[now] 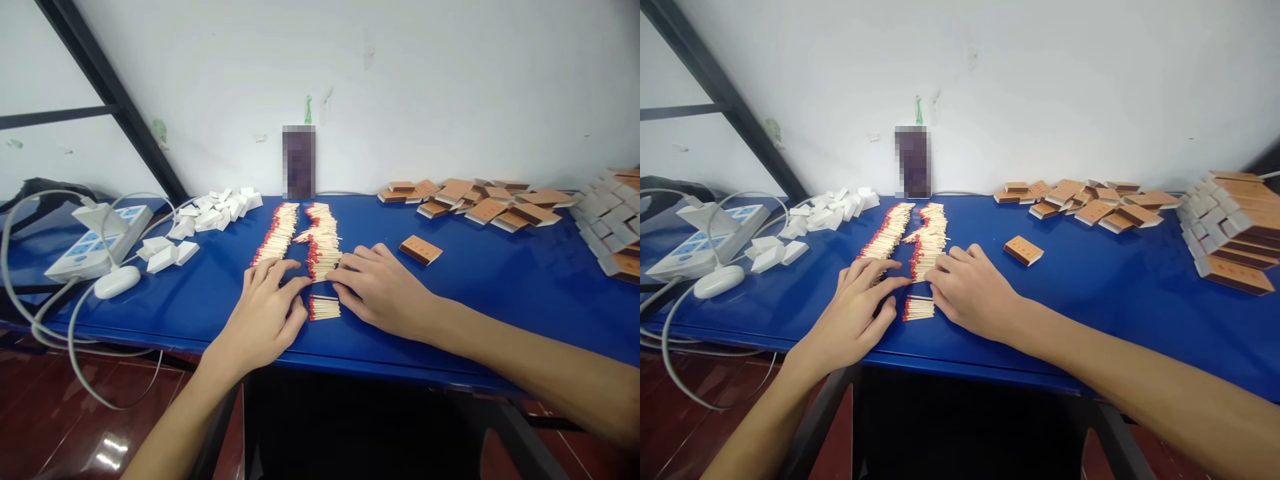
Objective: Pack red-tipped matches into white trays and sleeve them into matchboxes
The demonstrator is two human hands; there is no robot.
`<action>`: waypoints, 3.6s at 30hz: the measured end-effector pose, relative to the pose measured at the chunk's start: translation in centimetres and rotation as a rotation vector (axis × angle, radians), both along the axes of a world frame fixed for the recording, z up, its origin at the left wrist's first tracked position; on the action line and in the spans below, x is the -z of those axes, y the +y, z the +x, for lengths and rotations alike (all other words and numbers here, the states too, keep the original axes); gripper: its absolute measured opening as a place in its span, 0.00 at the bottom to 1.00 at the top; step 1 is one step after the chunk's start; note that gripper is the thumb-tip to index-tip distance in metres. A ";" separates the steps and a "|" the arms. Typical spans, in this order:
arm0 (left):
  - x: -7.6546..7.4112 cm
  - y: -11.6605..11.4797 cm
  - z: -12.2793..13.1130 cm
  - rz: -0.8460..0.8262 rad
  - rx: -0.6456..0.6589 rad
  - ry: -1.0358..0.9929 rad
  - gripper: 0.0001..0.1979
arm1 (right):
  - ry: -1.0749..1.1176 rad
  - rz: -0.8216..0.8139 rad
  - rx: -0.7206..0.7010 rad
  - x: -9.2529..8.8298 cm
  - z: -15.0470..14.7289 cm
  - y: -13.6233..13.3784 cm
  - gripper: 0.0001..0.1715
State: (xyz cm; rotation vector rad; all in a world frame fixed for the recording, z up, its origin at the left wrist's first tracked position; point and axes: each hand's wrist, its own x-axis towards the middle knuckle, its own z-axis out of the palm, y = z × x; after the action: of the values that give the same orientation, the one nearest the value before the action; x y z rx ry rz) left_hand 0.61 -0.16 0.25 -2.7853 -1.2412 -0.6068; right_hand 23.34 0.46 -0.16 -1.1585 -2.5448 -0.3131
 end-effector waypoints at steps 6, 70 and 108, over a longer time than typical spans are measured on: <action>0.0 0.1 0.0 0.004 -0.004 0.018 0.18 | -0.012 -0.003 0.006 0.1 0.0 0.1 0.13; 0.1 0.0 0.1 0.014 -0.027 0.034 0.18 | -0.016 -0.046 -0.010 -0.4 -0.1 0.0 0.16; -0.1 0.0 0.1 0.007 0.008 0.032 0.17 | 0.117 -0.109 -0.058 -0.5 -0.1 -0.1 0.14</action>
State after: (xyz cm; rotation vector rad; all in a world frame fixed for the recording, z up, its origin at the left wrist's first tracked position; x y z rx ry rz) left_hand 0.66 -0.15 0.30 -2.7843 -1.2202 -0.5641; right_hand 23.29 0.38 0.30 -1.1044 -2.5145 -0.0905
